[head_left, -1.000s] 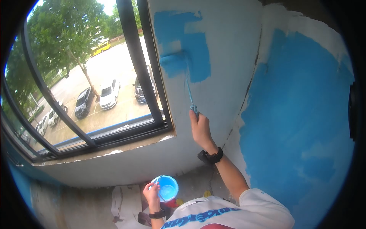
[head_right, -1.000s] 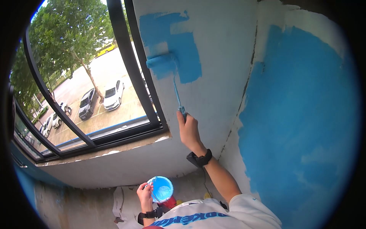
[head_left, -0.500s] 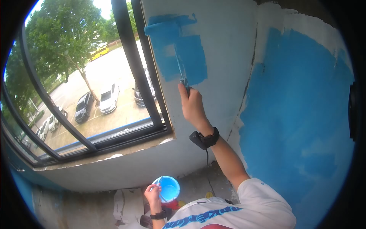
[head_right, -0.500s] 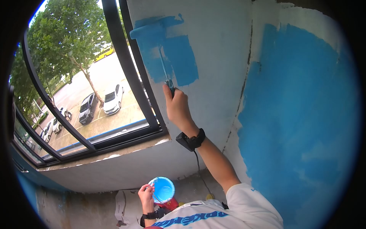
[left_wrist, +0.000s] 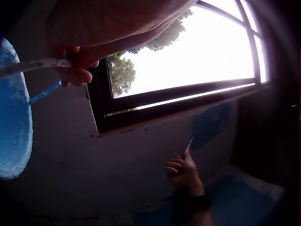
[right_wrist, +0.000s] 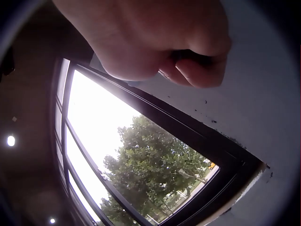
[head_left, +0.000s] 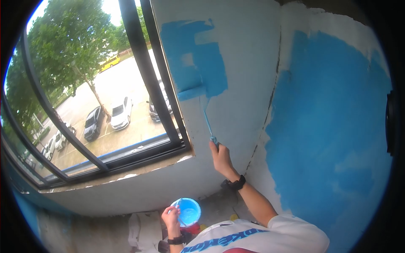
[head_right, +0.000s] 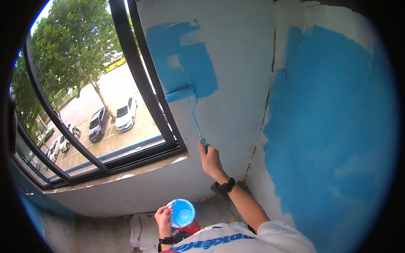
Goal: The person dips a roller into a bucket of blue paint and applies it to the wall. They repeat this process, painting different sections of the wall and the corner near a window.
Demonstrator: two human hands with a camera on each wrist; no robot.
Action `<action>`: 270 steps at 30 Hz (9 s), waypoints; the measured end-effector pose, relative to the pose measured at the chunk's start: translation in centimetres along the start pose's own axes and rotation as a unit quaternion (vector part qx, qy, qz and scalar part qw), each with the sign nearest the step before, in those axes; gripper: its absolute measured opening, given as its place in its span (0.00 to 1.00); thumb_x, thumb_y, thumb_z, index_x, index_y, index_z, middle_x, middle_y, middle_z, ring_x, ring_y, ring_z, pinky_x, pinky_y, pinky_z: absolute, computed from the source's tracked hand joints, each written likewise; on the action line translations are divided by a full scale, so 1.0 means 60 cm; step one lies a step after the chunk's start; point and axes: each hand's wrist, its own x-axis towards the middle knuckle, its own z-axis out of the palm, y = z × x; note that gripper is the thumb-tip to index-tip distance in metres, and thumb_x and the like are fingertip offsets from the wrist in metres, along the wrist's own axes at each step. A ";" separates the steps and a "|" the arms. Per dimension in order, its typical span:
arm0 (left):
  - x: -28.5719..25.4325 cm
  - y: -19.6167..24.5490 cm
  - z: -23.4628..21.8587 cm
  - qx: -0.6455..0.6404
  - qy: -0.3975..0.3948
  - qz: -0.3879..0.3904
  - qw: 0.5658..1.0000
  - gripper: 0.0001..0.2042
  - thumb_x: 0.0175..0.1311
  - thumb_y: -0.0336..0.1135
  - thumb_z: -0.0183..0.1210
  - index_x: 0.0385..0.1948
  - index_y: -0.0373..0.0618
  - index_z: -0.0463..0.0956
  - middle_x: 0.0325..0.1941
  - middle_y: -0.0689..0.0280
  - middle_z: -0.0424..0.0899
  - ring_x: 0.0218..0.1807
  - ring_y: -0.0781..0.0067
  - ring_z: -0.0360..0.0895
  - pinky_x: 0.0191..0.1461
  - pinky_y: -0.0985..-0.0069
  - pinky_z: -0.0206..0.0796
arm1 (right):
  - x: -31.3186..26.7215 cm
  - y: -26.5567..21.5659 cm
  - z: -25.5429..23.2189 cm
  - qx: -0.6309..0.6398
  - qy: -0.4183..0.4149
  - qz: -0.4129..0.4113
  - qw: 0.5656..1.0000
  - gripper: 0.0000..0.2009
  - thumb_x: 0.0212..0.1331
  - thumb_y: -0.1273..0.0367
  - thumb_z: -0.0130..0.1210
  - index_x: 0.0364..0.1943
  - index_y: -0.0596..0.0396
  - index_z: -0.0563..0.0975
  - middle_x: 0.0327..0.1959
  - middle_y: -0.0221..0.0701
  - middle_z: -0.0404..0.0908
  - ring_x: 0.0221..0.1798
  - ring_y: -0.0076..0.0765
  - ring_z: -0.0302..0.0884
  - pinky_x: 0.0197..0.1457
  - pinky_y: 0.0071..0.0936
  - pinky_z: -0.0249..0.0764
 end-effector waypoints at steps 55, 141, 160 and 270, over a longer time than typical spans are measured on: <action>0.069 -0.012 0.068 -0.013 0.103 0.064 0.993 0.11 0.56 0.14 0.55 0.41 0.33 0.70 0.36 0.47 0.84 0.29 0.68 0.81 0.29 0.81 0.74 | 0.157 -0.105 -0.061 -0.019 0.029 -0.114 0.993 0.18 0.72 0.59 0.47 0.27 0.58 0.70 0.10 0.34 0.67 0.12 0.39 0.71 0.18 0.31 0.62; 0.101 -0.028 0.037 0.020 0.040 0.022 0.999 0.09 0.56 0.14 0.53 0.37 0.30 0.70 0.34 0.47 0.83 0.27 0.69 0.80 0.29 0.80 0.74 | 0.114 0.074 -0.147 0.019 0.055 0.033 0.998 0.23 0.73 0.53 0.43 0.23 0.55 0.66 0.15 0.26 0.66 0.19 0.25 0.64 0.25 0.31 0.63; 0.105 -0.027 0.058 0.027 0.006 0.013 1.000 0.08 0.57 0.15 0.54 0.37 0.30 0.71 0.33 0.47 0.83 0.27 0.69 0.80 0.29 0.80 0.73 | 0.232 -0.148 -0.199 -0.048 0.087 -0.042 0.994 0.25 0.74 0.55 0.43 0.21 0.61 0.65 0.13 0.32 0.62 0.18 0.28 0.56 0.26 0.34 0.61; 0.113 -0.023 0.009 0.025 0.018 0.010 0.999 0.09 0.57 0.15 0.55 0.39 0.34 0.73 0.37 0.49 0.85 0.27 0.72 0.81 0.29 0.81 0.74 | -0.052 0.072 0.071 0.237 -0.070 0.142 0.959 0.20 0.67 0.58 0.56 0.24 0.62 0.76 0.18 0.29 0.78 0.16 0.21 0.77 0.16 0.21 0.69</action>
